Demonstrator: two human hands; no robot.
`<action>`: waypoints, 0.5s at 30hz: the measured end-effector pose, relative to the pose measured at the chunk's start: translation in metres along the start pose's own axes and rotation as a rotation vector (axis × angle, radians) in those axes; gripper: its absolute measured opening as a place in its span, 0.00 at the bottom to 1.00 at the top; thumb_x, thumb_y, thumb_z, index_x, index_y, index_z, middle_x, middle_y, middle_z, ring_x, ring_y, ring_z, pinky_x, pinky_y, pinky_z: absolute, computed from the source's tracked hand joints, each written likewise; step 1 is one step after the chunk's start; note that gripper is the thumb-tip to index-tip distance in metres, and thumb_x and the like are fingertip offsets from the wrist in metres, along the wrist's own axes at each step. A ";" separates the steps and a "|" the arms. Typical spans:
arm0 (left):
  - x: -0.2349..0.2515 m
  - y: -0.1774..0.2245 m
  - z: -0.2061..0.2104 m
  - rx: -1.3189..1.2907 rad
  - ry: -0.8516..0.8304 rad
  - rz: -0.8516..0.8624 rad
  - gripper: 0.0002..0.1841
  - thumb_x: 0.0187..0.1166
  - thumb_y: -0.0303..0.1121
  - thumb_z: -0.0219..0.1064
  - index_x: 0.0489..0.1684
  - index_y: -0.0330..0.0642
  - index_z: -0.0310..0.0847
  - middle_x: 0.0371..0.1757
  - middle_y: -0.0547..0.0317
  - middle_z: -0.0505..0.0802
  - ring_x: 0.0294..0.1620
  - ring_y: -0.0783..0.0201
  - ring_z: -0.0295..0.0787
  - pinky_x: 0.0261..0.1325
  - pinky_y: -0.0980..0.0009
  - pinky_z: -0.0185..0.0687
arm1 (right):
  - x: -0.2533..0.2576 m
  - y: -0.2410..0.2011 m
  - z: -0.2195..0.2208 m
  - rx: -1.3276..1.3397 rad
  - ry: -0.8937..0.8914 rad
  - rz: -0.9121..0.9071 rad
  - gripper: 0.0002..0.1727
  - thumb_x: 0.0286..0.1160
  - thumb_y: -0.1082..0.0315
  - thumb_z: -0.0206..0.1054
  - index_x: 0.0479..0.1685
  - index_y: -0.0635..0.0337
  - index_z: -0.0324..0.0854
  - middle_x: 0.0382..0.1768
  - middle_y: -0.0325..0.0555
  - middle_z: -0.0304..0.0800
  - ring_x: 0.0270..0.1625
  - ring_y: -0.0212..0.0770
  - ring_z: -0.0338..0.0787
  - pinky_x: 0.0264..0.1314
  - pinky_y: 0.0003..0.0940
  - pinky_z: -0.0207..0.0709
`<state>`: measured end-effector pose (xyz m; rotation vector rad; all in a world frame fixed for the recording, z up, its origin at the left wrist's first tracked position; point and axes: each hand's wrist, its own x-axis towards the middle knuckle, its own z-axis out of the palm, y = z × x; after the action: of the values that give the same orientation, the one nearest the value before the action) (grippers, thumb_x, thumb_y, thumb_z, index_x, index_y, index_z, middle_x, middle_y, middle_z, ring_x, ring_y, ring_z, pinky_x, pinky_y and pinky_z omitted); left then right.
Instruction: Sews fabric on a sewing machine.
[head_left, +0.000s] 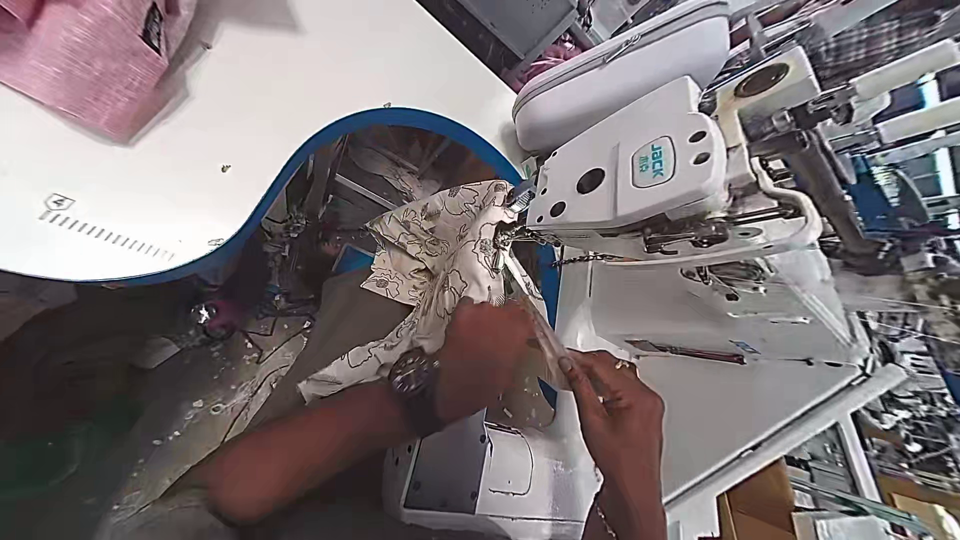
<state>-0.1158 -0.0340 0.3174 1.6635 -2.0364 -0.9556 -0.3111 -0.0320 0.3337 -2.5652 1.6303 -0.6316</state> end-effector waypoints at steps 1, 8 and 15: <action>-0.016 -0.007 0.014 0.000 0.196 -0.017 0.25 0.76 0.25 0.67 0.73 0.24 0.74 0.28 0.43 0.92 0.34 0.41 0.93 0.47 0.46 0.83 | -0.010 0.000 0.007 0.002 0.018 -0.010 0.14 0.73 0.64 0.65 0.34 0.64 0.94 0.33 0.48 0.94 0.37 0.32 0.91 0.43 0.25 0.81; -0.042 -0.038 0.064 -0.224 0.640 0.129 0.10 0.71 0.29 0.61 0.35 0.37 0.90 0.09 0.55 0.78 0.11 0.53 0.78 0.18 0.58 0.70 | -0.041 -0.067 0.033 -0.037 0.115 -0.260 0.10 0.70 0.70 0.65 0.30 0.62 0.93 0.27 0.48 0.92 0.33 0.35 0.90 0.39 0.20 0.81; -0.033 -0.051 0.061 -0.369 0.615 0.107 0.12 0.75 0.30 0.60 0.30 0.40 0.91 0.12 0.56 0.83 0.14 0.56 0.81 0.26 0.56 0.73 | -0.034 -0.068 0.063 -0.058 0.310 -0.324 0.06 0.71 0.70 0.69 0.31 0.57 0.91 0.26 0.44 0.78 0.32 0.32 0.79 0.37 0.14 0.71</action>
<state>-0.1092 0.0100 0.2442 1.4044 -1.4250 -0.6260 -0.2427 0.0166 0.2820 -2.9231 1.3199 -1.0665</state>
